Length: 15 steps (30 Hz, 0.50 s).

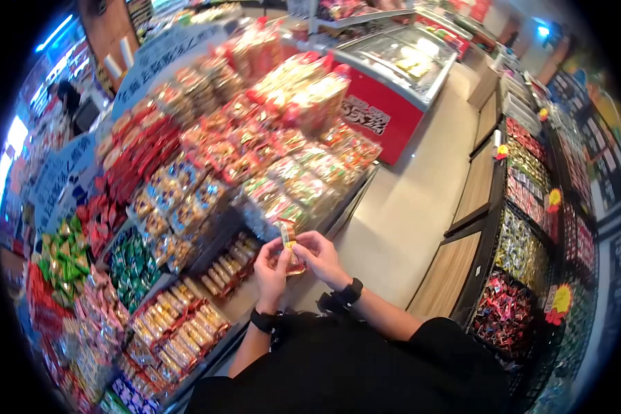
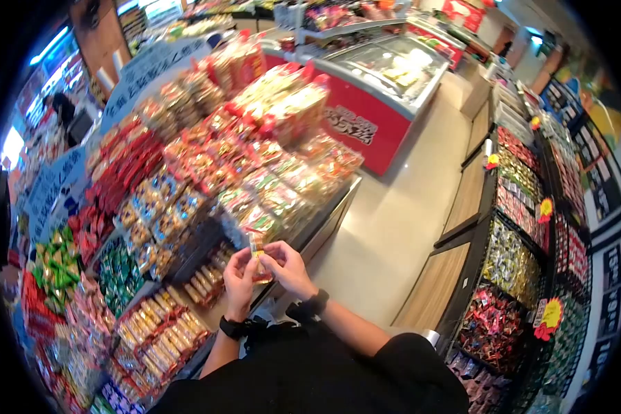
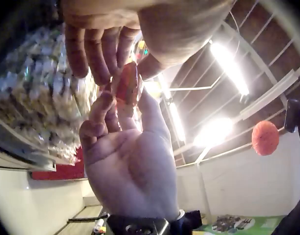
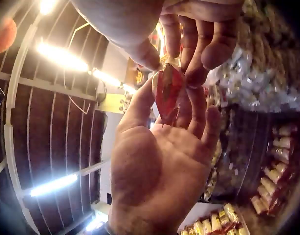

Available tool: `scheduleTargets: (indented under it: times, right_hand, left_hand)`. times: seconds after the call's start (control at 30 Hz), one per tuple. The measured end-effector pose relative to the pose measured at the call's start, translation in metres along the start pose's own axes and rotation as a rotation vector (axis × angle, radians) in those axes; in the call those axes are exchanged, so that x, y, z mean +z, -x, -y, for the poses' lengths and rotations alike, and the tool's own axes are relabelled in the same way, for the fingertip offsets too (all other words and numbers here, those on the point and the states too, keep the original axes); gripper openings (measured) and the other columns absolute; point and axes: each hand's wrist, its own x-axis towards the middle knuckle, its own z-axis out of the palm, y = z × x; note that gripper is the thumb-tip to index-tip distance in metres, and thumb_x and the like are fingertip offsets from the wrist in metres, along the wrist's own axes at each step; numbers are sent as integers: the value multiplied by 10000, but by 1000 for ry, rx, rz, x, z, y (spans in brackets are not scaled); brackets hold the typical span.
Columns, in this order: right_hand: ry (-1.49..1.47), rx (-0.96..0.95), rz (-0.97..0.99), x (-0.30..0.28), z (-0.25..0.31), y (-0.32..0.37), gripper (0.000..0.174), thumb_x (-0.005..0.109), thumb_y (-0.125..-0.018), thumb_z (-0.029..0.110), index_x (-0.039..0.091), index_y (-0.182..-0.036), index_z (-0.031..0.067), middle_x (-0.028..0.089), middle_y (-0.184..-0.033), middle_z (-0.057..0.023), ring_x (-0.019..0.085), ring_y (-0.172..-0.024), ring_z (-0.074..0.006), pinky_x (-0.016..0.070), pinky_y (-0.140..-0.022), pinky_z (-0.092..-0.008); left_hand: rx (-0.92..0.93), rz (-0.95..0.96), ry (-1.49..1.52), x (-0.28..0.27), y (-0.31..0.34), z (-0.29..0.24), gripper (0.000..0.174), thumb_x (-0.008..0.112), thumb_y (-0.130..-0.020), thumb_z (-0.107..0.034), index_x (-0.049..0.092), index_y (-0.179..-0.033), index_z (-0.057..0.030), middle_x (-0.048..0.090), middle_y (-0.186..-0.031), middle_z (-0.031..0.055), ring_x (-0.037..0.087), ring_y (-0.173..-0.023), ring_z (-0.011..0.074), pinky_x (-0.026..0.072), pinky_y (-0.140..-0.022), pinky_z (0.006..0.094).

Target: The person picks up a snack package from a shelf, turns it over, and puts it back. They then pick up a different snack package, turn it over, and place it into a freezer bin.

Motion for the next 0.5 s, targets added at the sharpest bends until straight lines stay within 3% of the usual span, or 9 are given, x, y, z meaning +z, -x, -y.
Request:
scheduleTargets:
  times: [0.1,0.17,0.37,0.5]
  right_hand:
    - [-22,-42,-95,-47,23,26,278,662,-925,158,546,-1115,-8,633,-991,-65,622,-854,-91,535,-735,-235]
    - [-13,-95,-149,-78,32,42,290,657,-930,218,550,-1133,41,624,-936,-14,588,-751,-46,446,-585,-181]
    - [-39,-155,-342,-163,56,95,301,651,-930,225,546,-1137,34,637,-906,-28,604,-712,-63,457,-548,-188]
    - [-33,-128,-479,-208,70,127,303,653,-928,218,549,-1129,15,650,-858,-35,606,-692,-67,463,-532,-191]
  left_hand:
    - [3,107,-58,51,-2,19,335,610,-936,-91,520,-1229,45,635,-1101,127,650,-928,158,590,-756,306]
    - [-26,178,-54,91,5,19,331,612,-935,-97,525,-1222,45,626,-1124,127,642,-950,163,585,-776,311]
    - [-35,358,-119,183,15,59,327,618,-928,-89,536,-1209,57,635,-1087,131,649,-935,181,605,-763,346]
    - [-173,439,-86,243,29,68,308,596,-948,-91,539,-1215,52,622,-1090,128,650,-923,180,610,-745,339]
